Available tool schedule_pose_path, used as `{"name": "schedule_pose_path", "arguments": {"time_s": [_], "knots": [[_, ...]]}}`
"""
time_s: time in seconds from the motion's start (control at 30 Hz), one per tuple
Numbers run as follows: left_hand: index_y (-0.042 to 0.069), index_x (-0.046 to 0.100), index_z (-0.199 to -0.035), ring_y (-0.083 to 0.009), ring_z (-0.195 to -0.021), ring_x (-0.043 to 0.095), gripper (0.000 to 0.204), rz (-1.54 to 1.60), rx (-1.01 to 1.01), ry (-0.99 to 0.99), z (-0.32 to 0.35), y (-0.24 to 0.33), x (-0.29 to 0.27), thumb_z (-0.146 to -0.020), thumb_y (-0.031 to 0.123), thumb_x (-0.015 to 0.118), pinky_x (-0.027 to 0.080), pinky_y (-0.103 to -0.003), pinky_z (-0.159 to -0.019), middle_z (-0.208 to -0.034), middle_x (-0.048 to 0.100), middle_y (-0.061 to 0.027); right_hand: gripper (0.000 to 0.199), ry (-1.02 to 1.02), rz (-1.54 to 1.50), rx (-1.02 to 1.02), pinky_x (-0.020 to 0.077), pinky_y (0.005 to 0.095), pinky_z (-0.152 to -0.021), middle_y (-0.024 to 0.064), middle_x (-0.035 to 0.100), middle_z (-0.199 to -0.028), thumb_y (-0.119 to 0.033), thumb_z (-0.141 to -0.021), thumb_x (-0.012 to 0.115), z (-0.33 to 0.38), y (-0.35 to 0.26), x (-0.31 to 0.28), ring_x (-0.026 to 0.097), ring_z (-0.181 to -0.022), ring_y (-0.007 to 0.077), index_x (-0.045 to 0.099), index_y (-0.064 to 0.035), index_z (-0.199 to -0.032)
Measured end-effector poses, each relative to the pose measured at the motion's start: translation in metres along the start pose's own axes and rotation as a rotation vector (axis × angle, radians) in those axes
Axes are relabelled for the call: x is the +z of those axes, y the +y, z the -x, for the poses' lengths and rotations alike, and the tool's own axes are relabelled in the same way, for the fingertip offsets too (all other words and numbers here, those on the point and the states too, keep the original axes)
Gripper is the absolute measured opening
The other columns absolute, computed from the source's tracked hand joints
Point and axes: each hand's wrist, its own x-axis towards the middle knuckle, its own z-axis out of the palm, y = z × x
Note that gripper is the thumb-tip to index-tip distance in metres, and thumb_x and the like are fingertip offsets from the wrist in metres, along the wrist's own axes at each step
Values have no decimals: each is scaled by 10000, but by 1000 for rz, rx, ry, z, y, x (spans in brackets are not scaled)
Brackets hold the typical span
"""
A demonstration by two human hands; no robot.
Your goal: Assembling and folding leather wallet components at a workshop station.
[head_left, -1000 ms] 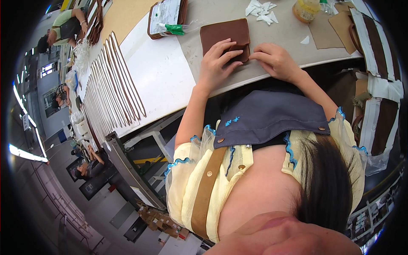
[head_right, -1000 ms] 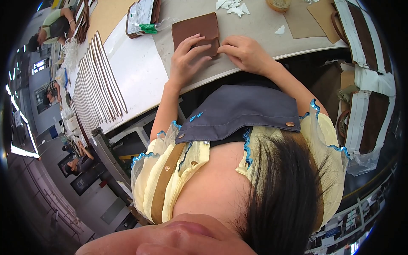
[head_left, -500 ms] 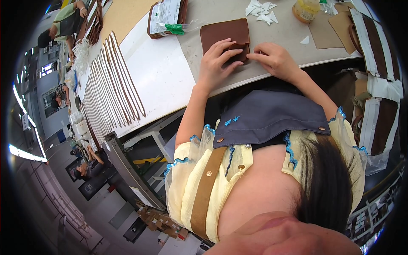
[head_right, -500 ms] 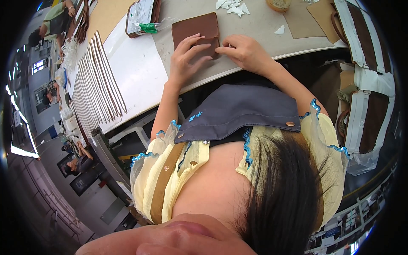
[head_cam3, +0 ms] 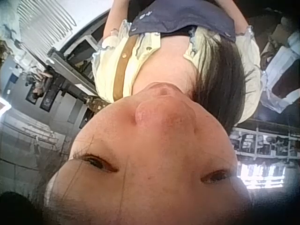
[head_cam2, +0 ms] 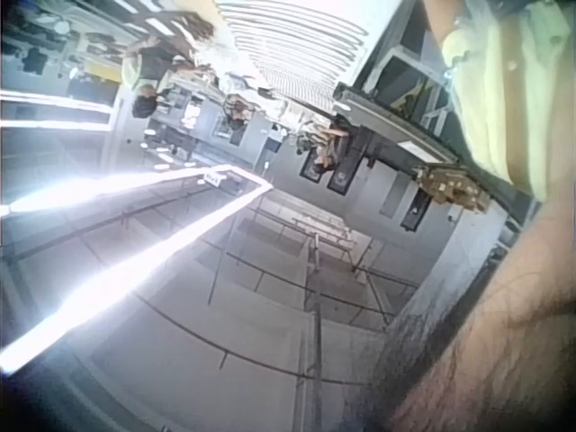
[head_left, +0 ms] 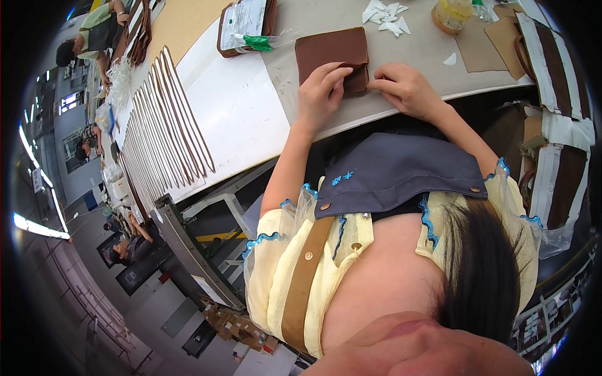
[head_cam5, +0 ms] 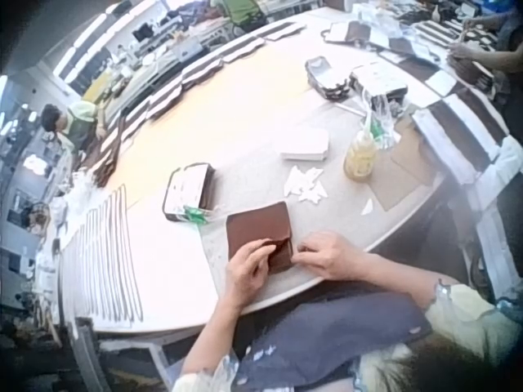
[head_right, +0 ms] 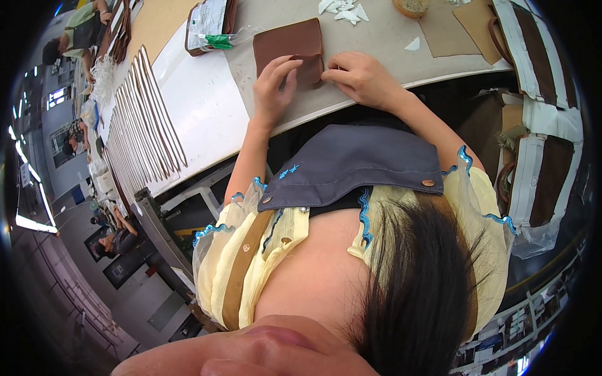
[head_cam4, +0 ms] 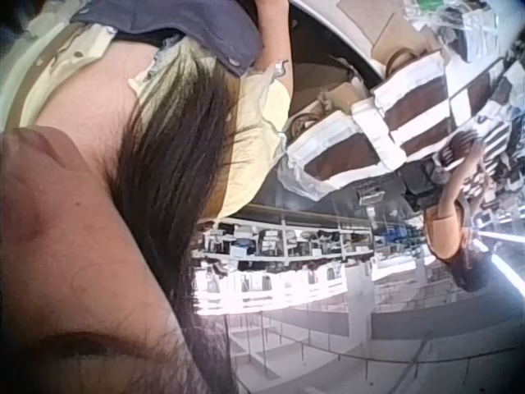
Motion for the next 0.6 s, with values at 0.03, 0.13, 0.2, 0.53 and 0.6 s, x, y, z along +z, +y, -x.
{"name": "schedule_pose_path", "arguments": {"time_s": [0.03,0.13,0.2,0.53,0.6], "knots": [[100,765,-1094,-333,-1079,739,267,0,-1,0,-1,0,-2,-852,-10,790,606,-414,-936,-1194,749,-106,238,9,3,-4,550,427,-812,92,671,-1025,-16,-862,725,0,0,0,668,-936,308,731,-77,-1091],[105,777,-1086,-318,-1116,718,268,-84,158,-132,-6,0,-7,-836,20,824,595,-419,-959,-1196,741,-96,257,30,4,-6,552,425,-813,92,678,-1037,-21,-869,726,1,1,1,672,-945,307,738,-85,-1118],[94,780,-1045,-310,-1172,696,245,-37,111,-119,-5,4,-9,-816,76,862,585,-426,-980,-1218,732,-88,271,41,-1,-9,553,424,-813,92,682,-1043,-23,-871,727,2,1,2,675,-948,306,741,-89,-1133],[84,772,-978,-316,-1170,693,231,-23,87,-145,-8,2,-13,-797,153,897,582,-430,-973,-1217,730,-90,276,32,-29,8,555,424,-811,85,691,-1045,-12,-878,716,1,0,0,678,-942,308,742,-88,-1142],[82,768,-978,-314,-1173,693,241,-42,92,-148,-7,0,-12,-796,166,901,583,-429,-971,-1210,734,-90,276,34,-29,11,555,425,-811,85,690,-1043,-10,-876,716,1,0,1,678,-941,308,742,-87,-1139]]}}
